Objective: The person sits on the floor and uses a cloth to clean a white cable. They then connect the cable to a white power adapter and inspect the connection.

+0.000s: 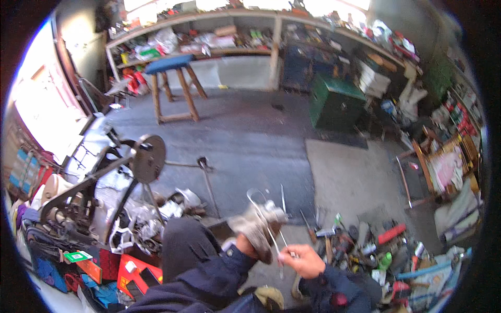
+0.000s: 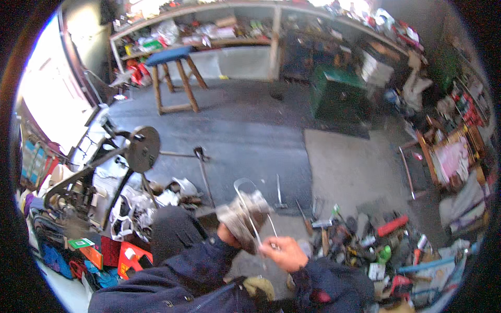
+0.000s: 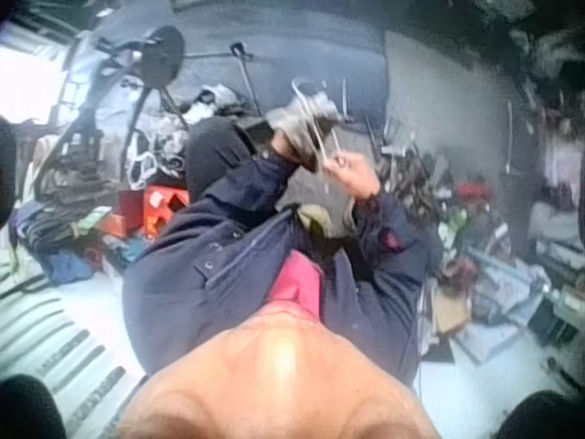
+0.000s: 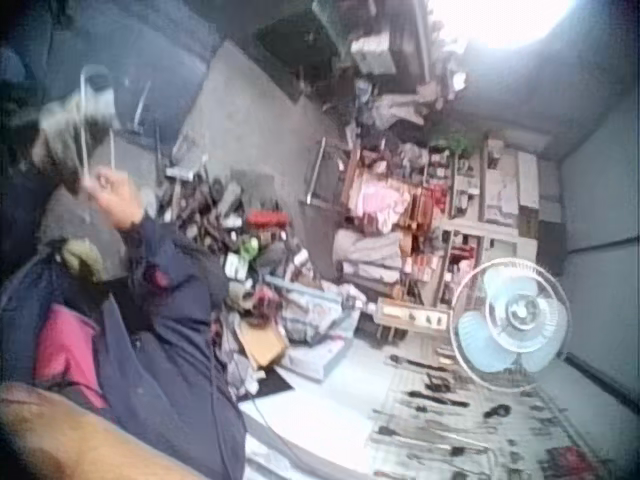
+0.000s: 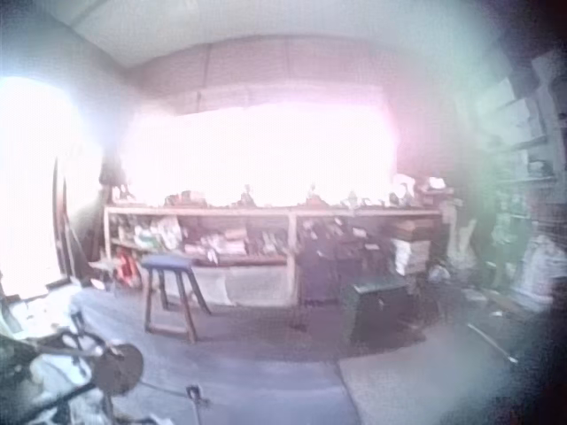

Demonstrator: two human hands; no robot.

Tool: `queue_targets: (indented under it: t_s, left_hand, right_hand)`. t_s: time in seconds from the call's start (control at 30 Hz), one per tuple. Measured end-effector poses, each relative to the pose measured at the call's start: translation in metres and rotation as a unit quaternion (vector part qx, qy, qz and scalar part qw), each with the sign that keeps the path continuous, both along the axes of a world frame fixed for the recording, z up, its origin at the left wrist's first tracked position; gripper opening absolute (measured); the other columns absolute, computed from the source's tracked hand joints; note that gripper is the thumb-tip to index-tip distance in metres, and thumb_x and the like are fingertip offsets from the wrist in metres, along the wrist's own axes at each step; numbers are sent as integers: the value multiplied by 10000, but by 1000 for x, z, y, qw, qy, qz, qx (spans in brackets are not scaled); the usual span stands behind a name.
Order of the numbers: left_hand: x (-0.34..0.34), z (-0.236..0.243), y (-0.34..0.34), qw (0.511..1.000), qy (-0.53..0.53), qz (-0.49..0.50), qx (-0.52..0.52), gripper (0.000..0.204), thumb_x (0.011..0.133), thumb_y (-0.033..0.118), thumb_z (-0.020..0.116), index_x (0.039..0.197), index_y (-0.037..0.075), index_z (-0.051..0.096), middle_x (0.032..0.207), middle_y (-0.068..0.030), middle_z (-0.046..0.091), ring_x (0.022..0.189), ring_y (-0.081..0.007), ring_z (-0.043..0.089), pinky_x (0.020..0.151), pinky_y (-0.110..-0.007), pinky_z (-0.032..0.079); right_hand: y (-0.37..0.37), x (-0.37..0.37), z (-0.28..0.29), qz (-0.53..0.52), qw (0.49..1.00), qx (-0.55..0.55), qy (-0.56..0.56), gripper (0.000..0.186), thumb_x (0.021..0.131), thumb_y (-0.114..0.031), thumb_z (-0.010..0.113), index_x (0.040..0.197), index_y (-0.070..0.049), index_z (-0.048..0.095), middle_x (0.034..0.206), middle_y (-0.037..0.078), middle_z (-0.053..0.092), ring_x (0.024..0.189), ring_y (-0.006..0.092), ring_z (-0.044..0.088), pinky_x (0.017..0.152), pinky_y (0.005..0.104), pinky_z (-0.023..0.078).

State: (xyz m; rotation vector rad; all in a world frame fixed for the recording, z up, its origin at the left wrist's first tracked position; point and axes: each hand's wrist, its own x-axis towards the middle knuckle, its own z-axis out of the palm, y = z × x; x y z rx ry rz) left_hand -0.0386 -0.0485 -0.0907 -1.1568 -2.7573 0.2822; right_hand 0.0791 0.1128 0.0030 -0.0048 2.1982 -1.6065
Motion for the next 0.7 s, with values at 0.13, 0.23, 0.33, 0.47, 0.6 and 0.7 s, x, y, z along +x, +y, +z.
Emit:
queue_targets:
  t_s: [0.13,0.23,0.33,0.47,0.6,0.7]
  left_hand:
    - [8,24,10,694,-436,-49,571,355,966,232,530,1296,103,513,1159,-60,568,1100,-226,549,955,-342,445]
    - [26,51,6,851,-222,-119,461,421,776,152,657,1193,128,610,1045,-84,619,986,-277,593,828,-364,486]
    - [30,72,3,808,-376,-95,444,457,686,104,701,1140,126,651,933,-89,645,854,-305,619,716,-386,505]
    - [30,75,2,807,-406,-48,426,431,785,129,685,1212,101,632,1049,-108,648,924,-264,640,789,-362,515]
    - [26,51,0,772,-455,-71,438,470,958,256,567,1377,53,506,1312,-151,607,1215,-275,597,1015,-373,491]
    - [25,34,-4,544,-575,-30,611,422,969,237,547,1332,25,518,1278,-137,607,1183,-261,599,980,-370,502]
  right_hand:
    - [-11,-3,-5,-137,987,-66,44,255,953,-234,667,1001,14,701,904,82,723,823,126,635,767,300,508]
    - [-12,-5,-7,-155,985,-53,59,217,952,-202,686,976,13,687,856,63,707,808,104,614,733,293,497]
    - [-9,-6,-9,-138,987,-58,52,209,962,-196,676,905,5,664,787,40,676,769,94,596,699,291,488]
    - [0,-8,-8,-104,993,-56,22,224,971,-216,664,899,-4,664,779,36,671,755,99,596,696,287,483]
    - [5,-8,-5,-71,994,-80,-7,213,999,-207,630,909,-15,625,821,-5,636,782,76,555,725,256,438]
    - [2,-5,0,-46,995,-60,-59,230,993,-235,642,908,-22,627,821,-15,633,761,67,534,703,250,421]
